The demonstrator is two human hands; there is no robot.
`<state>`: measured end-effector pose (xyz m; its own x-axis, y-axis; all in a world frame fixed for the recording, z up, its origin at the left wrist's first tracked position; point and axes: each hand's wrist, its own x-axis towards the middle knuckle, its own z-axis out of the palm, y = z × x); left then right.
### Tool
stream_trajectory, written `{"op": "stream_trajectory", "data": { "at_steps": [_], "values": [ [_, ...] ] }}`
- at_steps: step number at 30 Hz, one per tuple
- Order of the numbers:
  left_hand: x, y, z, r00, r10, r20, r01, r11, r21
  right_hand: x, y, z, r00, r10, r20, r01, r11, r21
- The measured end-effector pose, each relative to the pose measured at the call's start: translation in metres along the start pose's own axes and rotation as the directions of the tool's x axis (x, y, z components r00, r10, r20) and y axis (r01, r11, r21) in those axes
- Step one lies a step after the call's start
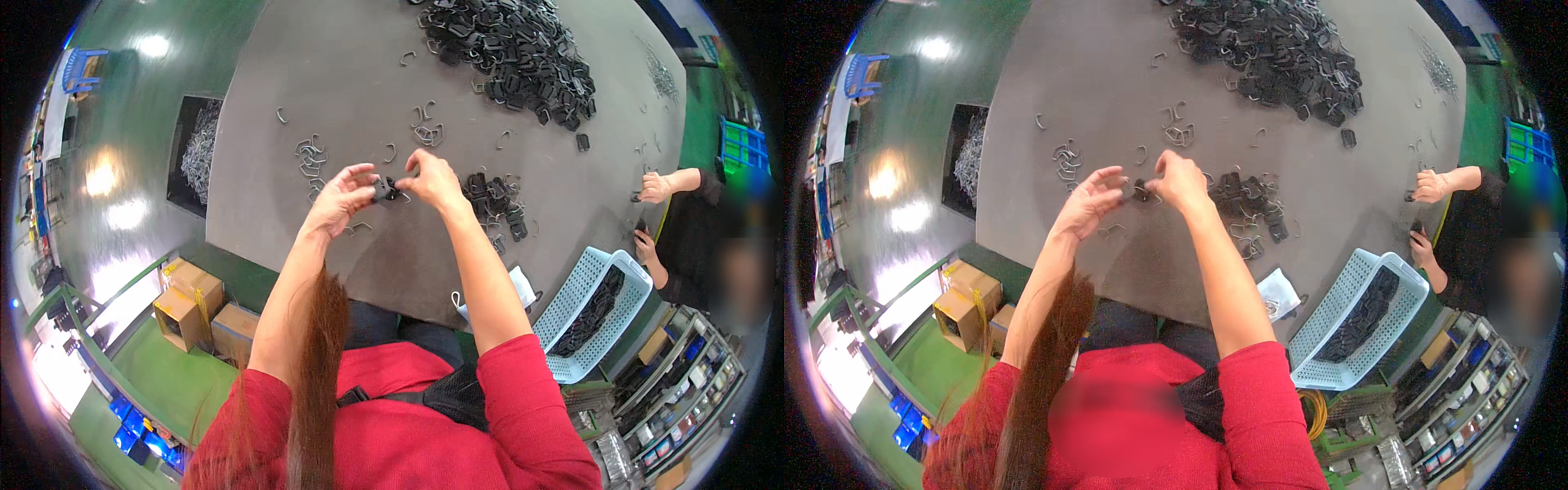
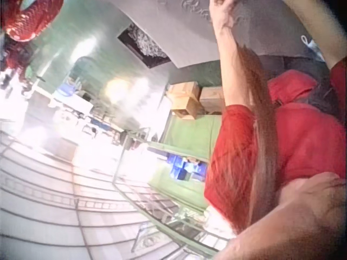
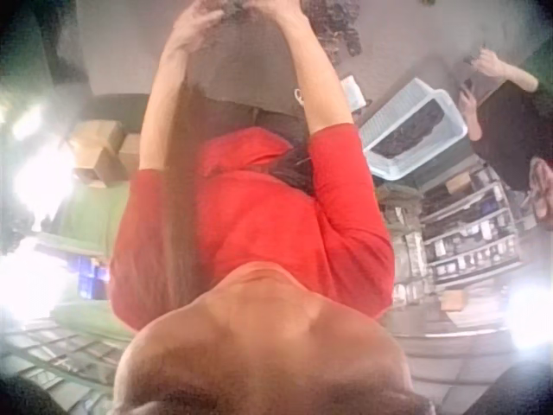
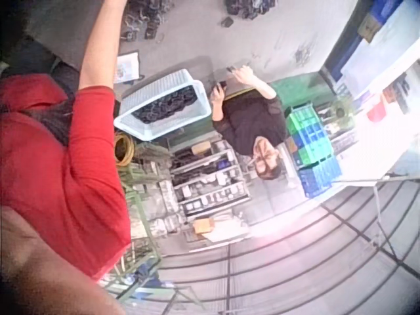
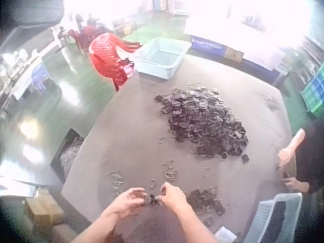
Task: The person sorts through a pile of black plastic buckles on a table, handling them individually and placing some into a blue plastic basket.
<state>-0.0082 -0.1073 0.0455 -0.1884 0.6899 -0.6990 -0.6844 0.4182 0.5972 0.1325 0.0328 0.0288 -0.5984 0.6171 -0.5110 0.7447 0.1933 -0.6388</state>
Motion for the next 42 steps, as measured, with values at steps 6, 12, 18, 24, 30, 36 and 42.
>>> {"op": "stream_trajectory", "data": {
  "at_steps": [6, 12, 18, 24, 30, 36, 42],
  "values": [
    [0.007, -0.016, -0.019, 0.752, 0.611, -0.249, -0.273, 0.632, 0.726, -0.017, -0.01, 0.036, 0.996, -0.075, 0.038, 0.083, 0.921, -0.379],
    [-0.006, -0.021, -0.028, 0.692, 0.698, -0.184, -0.137, 0.377, 0.916, -0.033, 0.01, 0.001, 1.0, -0.003, 0.009, 0.003, 1.0, 0.005],
    [-0.002, -0.034, -0.012, 0.687, 0.69, -0.229, 0.177, 0.147, 0.973, -0.059, 0.058, -0.056, 0.936, 0.34, 0.095, -0.344, 0.822, 0.454],
    [0.013, -0.031, -0.018, 0.862, 0.503, -0.056, -0.075, 0.236, 0.969, -0.09, 0.108, -0.075, 0.945, 0.327, 0.015, -0.302, 0.854, 0.423],
    [0.006, 0.004, 0.015, 0.993, 0.101, -0.054, -0.055, 0.836, 0.546, -0.122, 0.144, -0.088, 0.891, 0.422, -0.165, -0.317, 0.841, 0.439],
    [0.004, 0.009, 0.042, 0.978, 0.165, 0.126, -0.206, 0.694, 0.69, -0.161, 0.15, -0.104, 0.97, 0.242, -0.002, -0.055, 0.228, 0.972],
    [0.014, -0.005, 0.053, 0.992, -0.017, 0.129, -0.043, 0.891, 0.451, -0.1, 0.158, -0.085, 0.968, 0.225, -0.112, -0.086, 0.714, 0.695]
  ]
}}
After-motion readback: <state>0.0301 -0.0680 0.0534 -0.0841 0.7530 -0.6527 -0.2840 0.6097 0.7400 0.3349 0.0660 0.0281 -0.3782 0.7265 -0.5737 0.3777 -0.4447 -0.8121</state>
